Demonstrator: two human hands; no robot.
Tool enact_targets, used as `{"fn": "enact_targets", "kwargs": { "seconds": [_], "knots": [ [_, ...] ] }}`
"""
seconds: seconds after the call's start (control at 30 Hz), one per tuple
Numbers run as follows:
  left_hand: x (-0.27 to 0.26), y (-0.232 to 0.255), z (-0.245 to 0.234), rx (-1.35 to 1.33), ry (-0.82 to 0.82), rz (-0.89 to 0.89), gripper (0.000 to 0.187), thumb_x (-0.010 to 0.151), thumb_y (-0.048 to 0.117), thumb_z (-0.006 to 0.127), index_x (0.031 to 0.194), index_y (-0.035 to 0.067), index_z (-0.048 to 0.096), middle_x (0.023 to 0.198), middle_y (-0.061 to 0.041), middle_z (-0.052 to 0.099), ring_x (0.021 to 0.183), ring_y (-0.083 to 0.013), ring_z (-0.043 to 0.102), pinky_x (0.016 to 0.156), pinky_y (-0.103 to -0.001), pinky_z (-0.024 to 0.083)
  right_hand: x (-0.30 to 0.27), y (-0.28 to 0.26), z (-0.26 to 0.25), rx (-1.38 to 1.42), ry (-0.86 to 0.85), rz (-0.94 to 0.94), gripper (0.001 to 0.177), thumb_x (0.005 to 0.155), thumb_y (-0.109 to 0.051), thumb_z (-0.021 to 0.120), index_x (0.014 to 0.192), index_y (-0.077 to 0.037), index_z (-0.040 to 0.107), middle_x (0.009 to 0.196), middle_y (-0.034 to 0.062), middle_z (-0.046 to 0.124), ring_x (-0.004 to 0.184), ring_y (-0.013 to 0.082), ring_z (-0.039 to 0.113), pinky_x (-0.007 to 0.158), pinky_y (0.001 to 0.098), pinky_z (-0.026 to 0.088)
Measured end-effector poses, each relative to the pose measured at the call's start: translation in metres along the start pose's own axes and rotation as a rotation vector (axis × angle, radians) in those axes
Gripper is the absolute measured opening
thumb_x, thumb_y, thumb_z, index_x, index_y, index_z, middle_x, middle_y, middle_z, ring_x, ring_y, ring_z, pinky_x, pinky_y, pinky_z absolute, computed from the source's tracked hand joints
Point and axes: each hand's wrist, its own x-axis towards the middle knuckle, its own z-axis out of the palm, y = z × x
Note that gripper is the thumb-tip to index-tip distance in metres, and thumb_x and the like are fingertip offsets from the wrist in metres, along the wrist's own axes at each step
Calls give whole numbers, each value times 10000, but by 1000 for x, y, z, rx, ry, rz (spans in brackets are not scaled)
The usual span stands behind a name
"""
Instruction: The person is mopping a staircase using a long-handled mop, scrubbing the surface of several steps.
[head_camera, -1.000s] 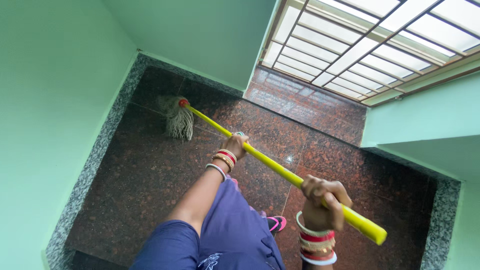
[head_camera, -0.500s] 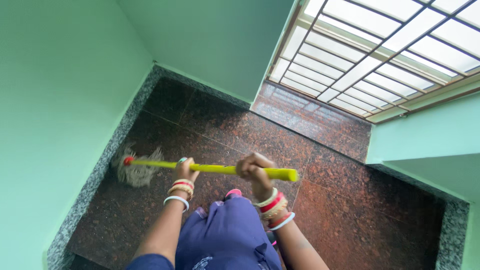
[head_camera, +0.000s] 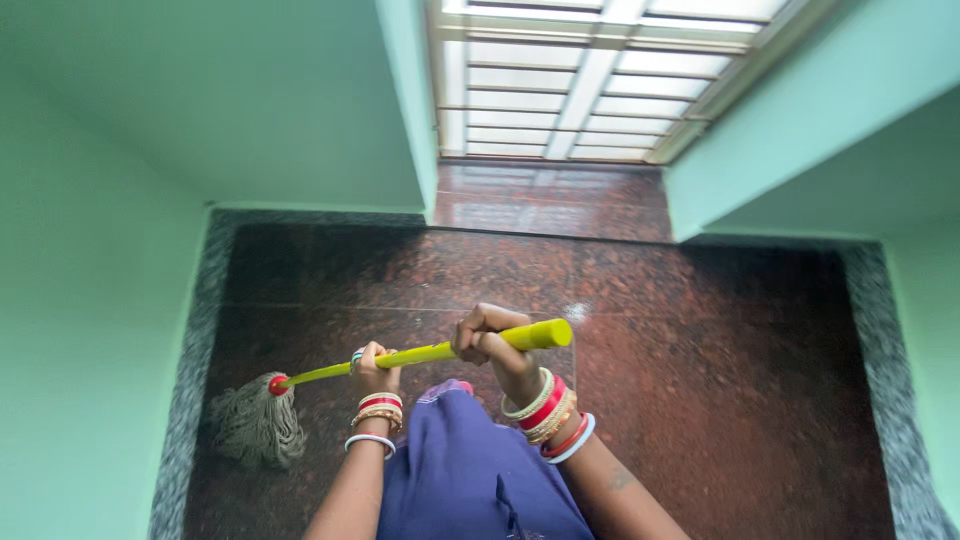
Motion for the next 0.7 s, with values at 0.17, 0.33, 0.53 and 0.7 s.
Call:
{"fn": "enact_targets", "kwargs": {
  "seconds": [0.17, 0.33, 0.53, 0.7],
  "knots": [
    [-6, 95, 57, -95, -145, 315, 247, 777, 199, 758, 730, 84, 545, 700, -150, 591, 713, -377, 607, 659, -508, 478, -56, -56, -63, 5, 144, -133, 138, 874, -45, 466, 817, 44, 555, 656, 79, 523, 556, 101, 389, 522, 296, 306],
    [-46, 222, 118, -36, -511, 326, 196, 778, 236, 767, 760, 114, 615, 779, -151, 662, 792, -402, 663, 692, -537, 513, -127, -129, -123, -71, 356, -379, 120, 880, -29, 456, 852, 52, 542, 641, 60, 458, 566, 143, 383, 551, 336, 334],
    [-136, 375, 186, -59, -746, 600, 157, 760, 206, 738, 821, 102, 637, 793, -173, 662, 823, -419, 655, 728, -545, 513, -225, -214, -169, -227, 656, -618, 166, 851, -42, 446, 875, 76, 560, 604, 64, 435, 520, 135, 359, 535, 353, 344],
    [-223, 469, 228, -300, -892, 763, 172, 770, 200, 743, 796, 72, 632, 805, -191, 652, 833, -424, 639, 733, -530, 503, -283, -262, -174, -509, 854, -706, 156, 802, -45, 481, 837, 59, 591, 627, 129, 566, 457, 155, 502, 539, 345, 420]
  ]
}}
